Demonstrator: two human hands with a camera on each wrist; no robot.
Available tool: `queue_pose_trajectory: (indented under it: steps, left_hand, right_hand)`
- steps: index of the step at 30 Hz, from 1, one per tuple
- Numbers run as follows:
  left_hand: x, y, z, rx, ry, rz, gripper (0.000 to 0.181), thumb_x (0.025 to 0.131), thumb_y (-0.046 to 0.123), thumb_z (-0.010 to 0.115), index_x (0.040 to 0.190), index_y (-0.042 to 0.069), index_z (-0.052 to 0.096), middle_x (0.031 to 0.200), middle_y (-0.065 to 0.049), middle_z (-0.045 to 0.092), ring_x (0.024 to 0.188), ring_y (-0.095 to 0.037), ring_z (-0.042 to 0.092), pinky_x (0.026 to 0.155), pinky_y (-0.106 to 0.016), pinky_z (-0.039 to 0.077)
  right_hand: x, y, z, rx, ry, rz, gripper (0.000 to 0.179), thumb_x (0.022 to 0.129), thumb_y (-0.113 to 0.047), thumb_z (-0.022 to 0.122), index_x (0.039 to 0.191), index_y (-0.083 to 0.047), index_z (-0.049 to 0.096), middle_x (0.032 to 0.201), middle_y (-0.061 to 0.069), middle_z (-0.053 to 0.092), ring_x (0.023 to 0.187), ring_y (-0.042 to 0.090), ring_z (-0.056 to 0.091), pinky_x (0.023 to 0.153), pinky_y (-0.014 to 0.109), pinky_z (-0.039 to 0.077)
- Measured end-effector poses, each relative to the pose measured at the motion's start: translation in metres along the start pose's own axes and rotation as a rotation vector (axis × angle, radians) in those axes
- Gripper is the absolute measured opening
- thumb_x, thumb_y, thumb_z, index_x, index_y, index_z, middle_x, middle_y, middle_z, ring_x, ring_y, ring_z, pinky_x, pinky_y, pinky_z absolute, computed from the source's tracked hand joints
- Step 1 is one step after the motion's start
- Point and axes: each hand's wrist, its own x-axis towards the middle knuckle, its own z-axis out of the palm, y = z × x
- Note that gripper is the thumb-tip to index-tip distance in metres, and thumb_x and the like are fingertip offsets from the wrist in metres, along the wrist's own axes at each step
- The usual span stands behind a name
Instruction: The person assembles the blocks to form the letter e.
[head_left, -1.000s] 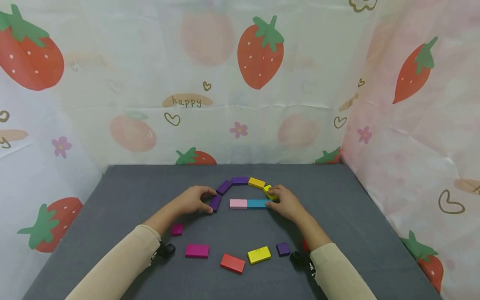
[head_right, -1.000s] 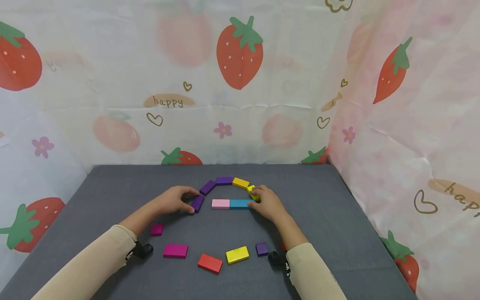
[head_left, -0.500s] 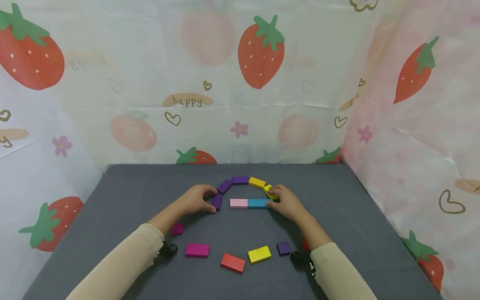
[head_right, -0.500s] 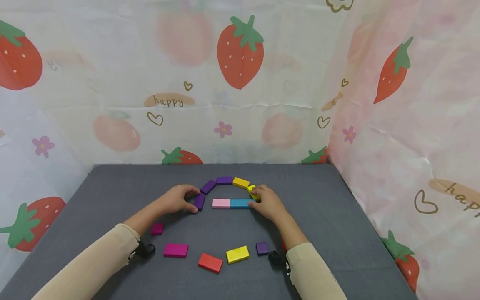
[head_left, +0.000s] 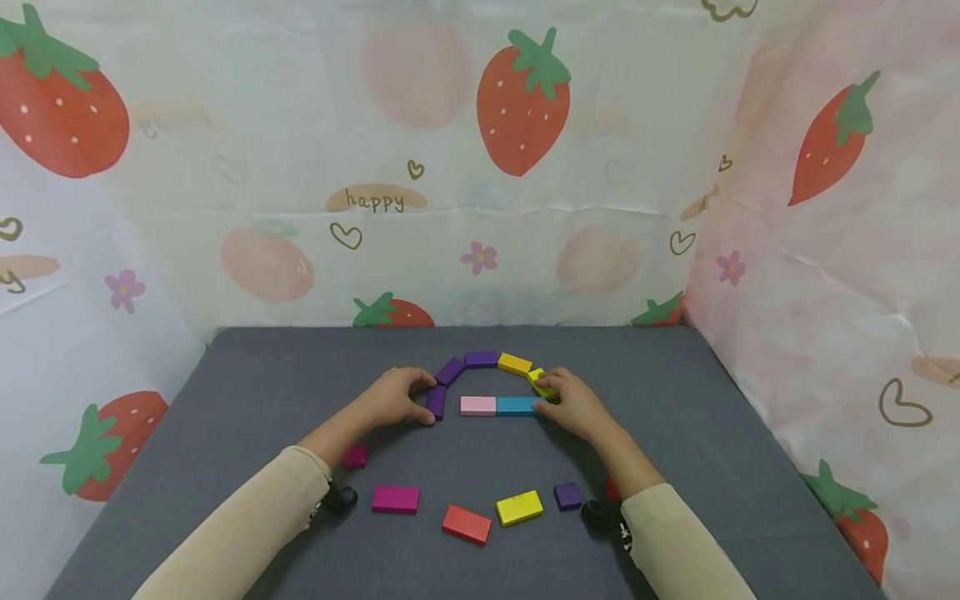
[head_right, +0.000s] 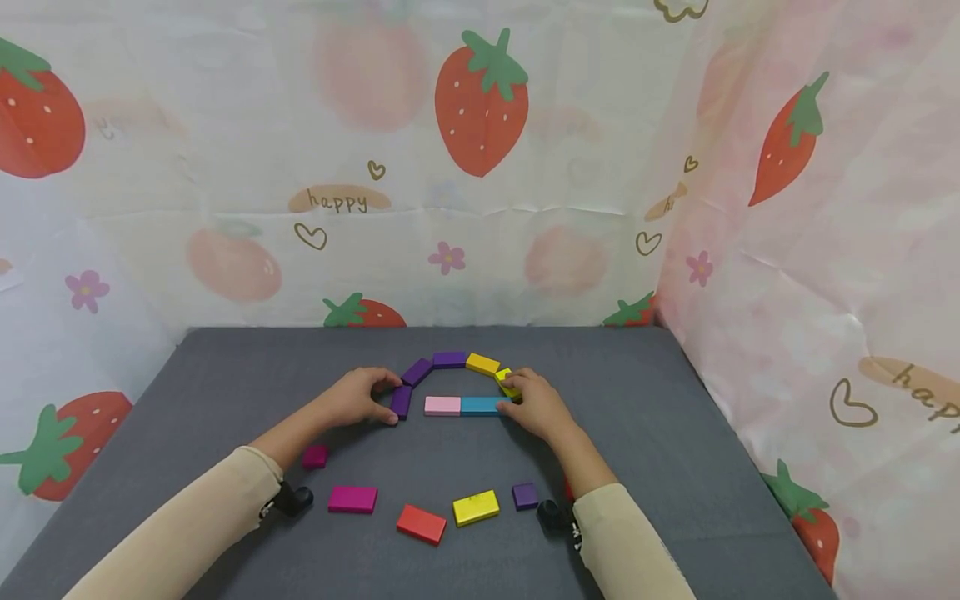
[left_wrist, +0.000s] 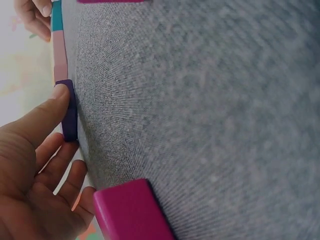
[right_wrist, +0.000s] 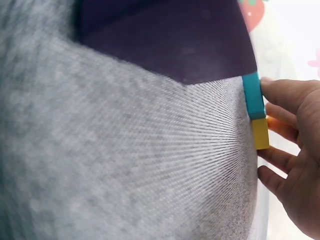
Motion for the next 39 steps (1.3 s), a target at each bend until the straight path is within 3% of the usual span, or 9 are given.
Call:
queue_pose_trajectory:
  steps: [39]
  left_hand:
    - [-0.0046, 0.0076, 0.0004, 0.001, 0.024, -0.033, 0.060, 0.078, 0.030, 0.091, 0.131, 0.012, 0.067, 0.128, -0.010, 0.066, 0.117, -0.029, 0.057, 0.100, -0.049, 0.047]
  right_hand:
    - [0.0004, 0.0013, 0.0005, -0.018, 0.003, -0.008, 0.046, 0.096, -0.025, 0.074, 0.137, -0.004, 0.064, 0.141, 0.015, 0.056, 0.132, 0.038, 0.053, 0.111, 0.054, 0.042]
